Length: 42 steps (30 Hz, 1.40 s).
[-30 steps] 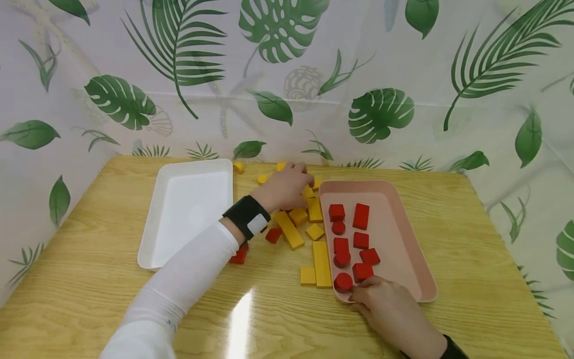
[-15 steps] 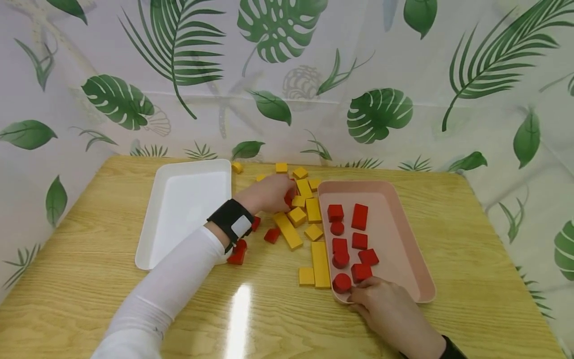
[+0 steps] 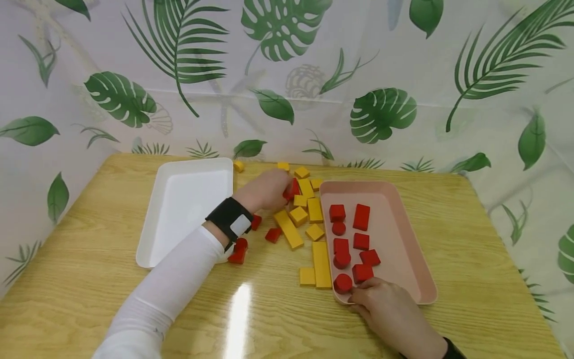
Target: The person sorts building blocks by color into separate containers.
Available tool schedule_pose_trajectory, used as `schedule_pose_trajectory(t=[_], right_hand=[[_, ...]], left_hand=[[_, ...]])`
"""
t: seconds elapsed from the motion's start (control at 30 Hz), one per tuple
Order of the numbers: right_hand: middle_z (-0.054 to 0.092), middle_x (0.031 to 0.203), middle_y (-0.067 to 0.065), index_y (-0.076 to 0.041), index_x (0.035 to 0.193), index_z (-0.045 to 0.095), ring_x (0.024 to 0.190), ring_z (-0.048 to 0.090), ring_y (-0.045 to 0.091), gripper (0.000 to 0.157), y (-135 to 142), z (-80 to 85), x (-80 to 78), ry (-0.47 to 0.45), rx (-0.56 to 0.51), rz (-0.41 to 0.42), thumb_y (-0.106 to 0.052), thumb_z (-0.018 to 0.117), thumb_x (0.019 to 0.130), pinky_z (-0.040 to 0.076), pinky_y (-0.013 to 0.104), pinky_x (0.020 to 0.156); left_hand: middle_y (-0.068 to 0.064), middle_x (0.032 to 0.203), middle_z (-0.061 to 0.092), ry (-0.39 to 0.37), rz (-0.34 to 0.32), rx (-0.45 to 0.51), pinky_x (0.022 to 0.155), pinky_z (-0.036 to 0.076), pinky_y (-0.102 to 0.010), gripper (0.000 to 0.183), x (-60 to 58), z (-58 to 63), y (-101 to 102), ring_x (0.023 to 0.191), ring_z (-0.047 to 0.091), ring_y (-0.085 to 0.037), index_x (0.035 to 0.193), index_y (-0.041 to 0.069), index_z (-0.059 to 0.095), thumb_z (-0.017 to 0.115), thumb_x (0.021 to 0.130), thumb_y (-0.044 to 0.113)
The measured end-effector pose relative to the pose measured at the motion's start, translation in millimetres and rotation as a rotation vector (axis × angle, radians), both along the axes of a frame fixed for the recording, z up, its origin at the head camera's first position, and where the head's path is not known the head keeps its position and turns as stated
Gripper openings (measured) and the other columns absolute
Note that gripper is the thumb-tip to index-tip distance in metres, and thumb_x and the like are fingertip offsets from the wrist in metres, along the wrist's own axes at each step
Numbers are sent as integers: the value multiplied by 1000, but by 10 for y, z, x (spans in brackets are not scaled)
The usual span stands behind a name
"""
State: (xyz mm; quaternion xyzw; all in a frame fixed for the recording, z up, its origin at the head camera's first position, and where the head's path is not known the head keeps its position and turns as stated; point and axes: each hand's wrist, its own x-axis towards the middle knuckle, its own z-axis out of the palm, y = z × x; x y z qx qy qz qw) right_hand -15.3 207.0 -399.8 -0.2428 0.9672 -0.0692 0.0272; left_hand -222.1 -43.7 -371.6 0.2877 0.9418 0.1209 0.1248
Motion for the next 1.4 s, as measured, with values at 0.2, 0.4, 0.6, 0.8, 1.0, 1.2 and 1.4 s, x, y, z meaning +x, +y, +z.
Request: schedule_pose_trajectory(t=[0.2, 0.4, 0.6, 0.8, 1.0, 1.2, 1.4], right_hand=[[61, 80, -10, -25, 78, 69, 74, 56, 8, 6, -13, 22, -4, -8, 7, -12, -28, 72, 73, 48, 29, 67], [60, 79, -10, -25, 76, 68, 73, 55, 9, 4, 2, 5, 7, 37, -14, 40, -26, 71, 73, 47, 28, 64], [58, 79, -14, -28, 76, 67, 72, 52, 5, 5, 16, 13, -5, -7, 1, 14, -26, 71, 74, 47, 27, 67], [56, 78, -17, -30, 75, 64, 69, 49, 2, 7, -1, 4, -16, -13, -20, 22, -26, 70, 75, 46, 25, 65], [53, 75, -19, -30, 75, 64, 66, 46, 1, 9, 14, 4, 6, 12, -47, 31, -23, 70, 75, 45, 24, 62], [58, 78, -16, -27, 77, 68, 70, 53, 4, 6, 24, -5, 16, 68, -24, 35, -22, 70, 75, 46, 26, 64], [52, 72, -19, -30, 72, 62, 65, 47, 2, 10, -11, 9, -16, 7, 7, 6, -25, 69, 76, 45, 24, 62]], left_hand=[[1, 91, 54, 116, -88, 11, 72, 40, -22, 21, 88, 219, 203, 81, 48, -14, 102, 12, 57, 62, 83, 18], [2, 94, 51, 91, -230, 95, 70, 40, -19, 23, 248, 249, 652, 82, 47, -12, 104, 14, 56, 62, 84, 22], [8, 92, 52, 65, -324, 25, 67, 38, -16, 24, 420, 213, 1196, 82, 47, -7, 108, 20, 58, 61, 86, 27], [10, 93, 50, 97, -390, 32, 68, 36, -12, 19, 613, 117, 1598, 84, 45, -5, 106, 22, 59, 58, 87, 25], [8, 82, 53, -8, -361, 11, 61, 36, -14, 14, 717, 6, 1800, 76, 47, -6, 95, 23, 55, 60, 84, 15], [9, 89, 49, -7, -333, -60, 61, 36, -13, 13, 713, -67, 1833, 79, 46, -6, 100, 23, 55, 58, 87, 19], [11, 94, 49, 40, -342, -39, 65, 37, -15, 24, 571, -11, 1631, 80, 47, -4, 110, 24, 57, 57, 87, 30]])
